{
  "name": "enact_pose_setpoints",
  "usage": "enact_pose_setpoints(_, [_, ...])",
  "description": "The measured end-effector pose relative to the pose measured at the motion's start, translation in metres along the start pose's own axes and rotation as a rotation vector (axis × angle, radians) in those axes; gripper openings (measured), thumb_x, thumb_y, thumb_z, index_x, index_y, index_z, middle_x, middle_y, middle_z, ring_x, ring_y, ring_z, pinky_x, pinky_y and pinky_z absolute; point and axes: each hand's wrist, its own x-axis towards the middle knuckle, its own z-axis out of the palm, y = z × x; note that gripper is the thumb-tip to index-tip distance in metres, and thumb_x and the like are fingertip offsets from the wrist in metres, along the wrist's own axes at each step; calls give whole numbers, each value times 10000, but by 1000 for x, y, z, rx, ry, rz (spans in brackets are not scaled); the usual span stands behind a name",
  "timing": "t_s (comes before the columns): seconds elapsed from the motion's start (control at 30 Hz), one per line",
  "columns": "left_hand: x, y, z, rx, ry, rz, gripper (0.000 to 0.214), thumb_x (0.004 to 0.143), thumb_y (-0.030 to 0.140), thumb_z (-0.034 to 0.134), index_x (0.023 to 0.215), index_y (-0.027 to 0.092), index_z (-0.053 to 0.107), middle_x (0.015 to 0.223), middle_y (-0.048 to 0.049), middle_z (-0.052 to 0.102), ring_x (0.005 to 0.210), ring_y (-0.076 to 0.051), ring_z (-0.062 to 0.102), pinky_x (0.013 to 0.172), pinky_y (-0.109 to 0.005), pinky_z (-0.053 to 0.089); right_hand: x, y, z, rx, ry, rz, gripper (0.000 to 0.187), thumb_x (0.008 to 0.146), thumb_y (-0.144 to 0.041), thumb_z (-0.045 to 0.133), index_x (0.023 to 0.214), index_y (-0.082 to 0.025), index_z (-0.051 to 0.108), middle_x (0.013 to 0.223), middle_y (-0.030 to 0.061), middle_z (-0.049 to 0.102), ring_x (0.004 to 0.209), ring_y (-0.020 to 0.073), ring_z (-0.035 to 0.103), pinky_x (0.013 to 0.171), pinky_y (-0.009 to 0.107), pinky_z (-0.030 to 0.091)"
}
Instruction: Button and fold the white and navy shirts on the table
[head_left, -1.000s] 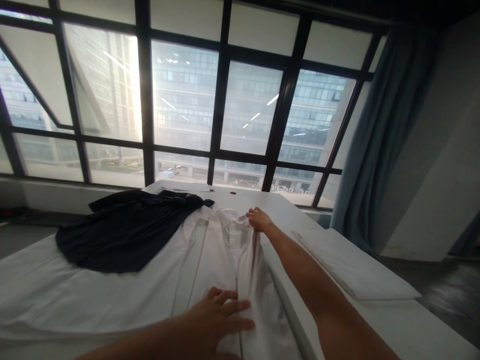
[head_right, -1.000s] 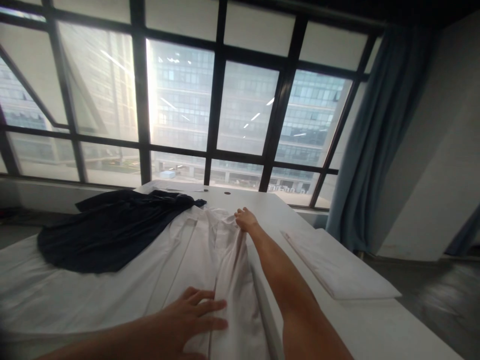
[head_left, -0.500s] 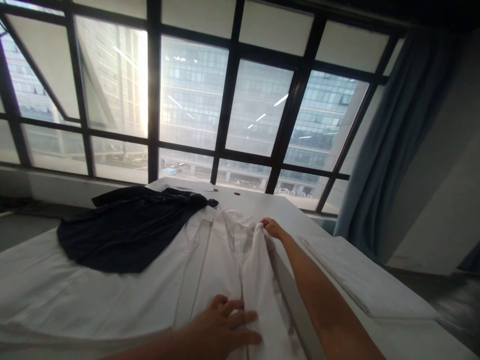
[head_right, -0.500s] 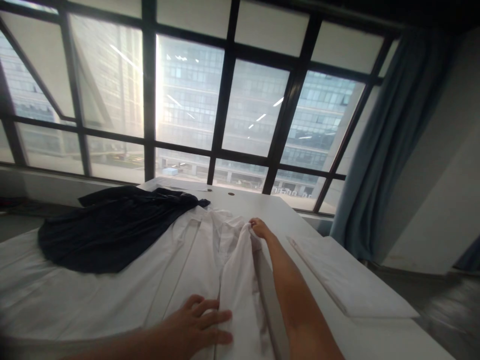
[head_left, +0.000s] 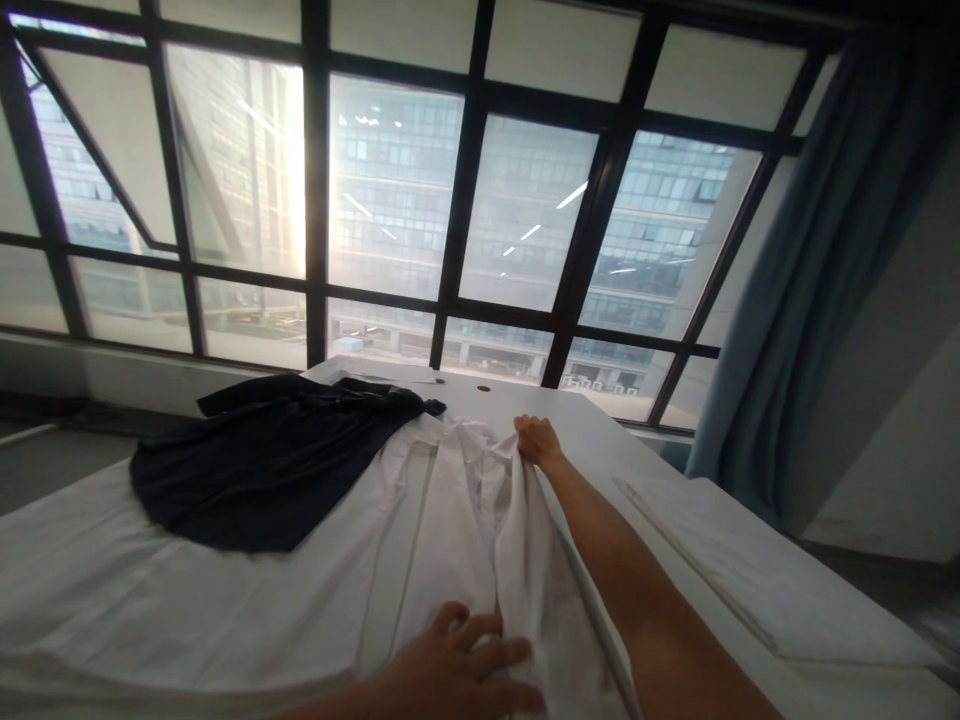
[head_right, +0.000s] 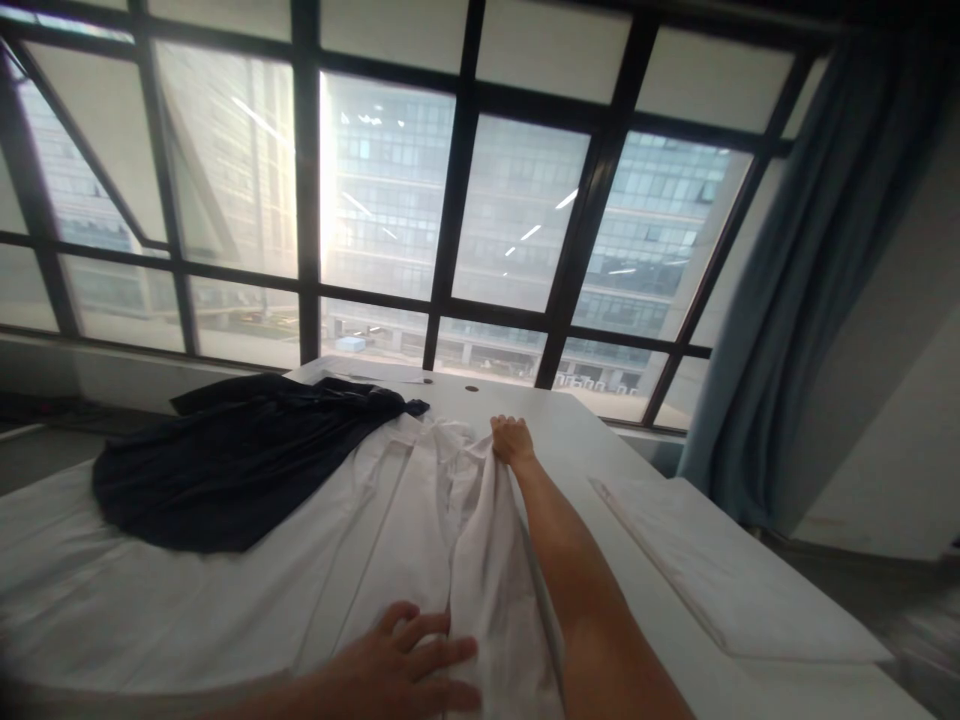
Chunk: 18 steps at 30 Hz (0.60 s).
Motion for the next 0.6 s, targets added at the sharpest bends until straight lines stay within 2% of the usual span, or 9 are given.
enact_pose_setpoints(0.07, [0,2,-3,-13,3,3,455,930,372,489,1379,375,416,1482,-36,431,1290,-320,445,1008,-483,383,-1,0,3,116,-65,230,380,943,-314,385,1211,-123,574,1129,199,635,1034,283,611,886,414,435])
enact_pose_setpoints(0.13, [-1,5,-10,-31,-13,0,483,911,392,510,1384,359,414,1490,-46,419,1299,-332,435,1016,-503,375,-3,6,6,272,-182,426,496,936,-483,387,1155,-97,608,1050,207,670,942,274,657,790,376,486])
enact_pose_setpoints(0.2, [-2,9,-18,-48,-29,-12,503,902,407,513,1390,349,407,1498,-50,407,1311,-338,423,1027,-521,361,-4,13,11,463,-308,527,621,894,-617,406,1058,-70,648,960,202,696,816,250,683,683,331,511])
enact_pose_setpoints(0.3, [-3,13,-25,-58,-38,-22,511,902,421,503,1395,343,396,1506,-48,394,1324,-342,411,1033,-537,353,-6,17,21,614,-377,527,617,801,-647,554,993,-73,673,927,180,713,780,237,688,615,285,507])
enact_pose_setpoints(0.43, [-1,10,-17,-18,-56,-12,476,932,415,445,1397,329,395,1510,-67,385,1310,-363,424,1001,-562,372,-14,5,34,432,-223,450,562,749,-592,639,1024,-104,677,1037,197,695,979,283,663,728,305,501])
enact_pose_setpoints(0.53, [1,6,-7,23,-67,-15,491,937,434,430,1411,317,377,1516,-97,368,1312,-369,418,987,-558,383,-18,-8,40,349,-154,430,541,794,-543,620,1132,-120,627,1119,194,669,1031,291,641,781,330,486])
enact_pose_setpoints(0.6, [2,5,-3,39,-70,-23,529,924,459,452,1423,315,357,1524,-102,351,1318,-367,409,995,-549,380,-20,-15,41,315,-126,362,448,875,-482,545,1140,-127,614,1115,187,669,1017,283,644,791,336,476])
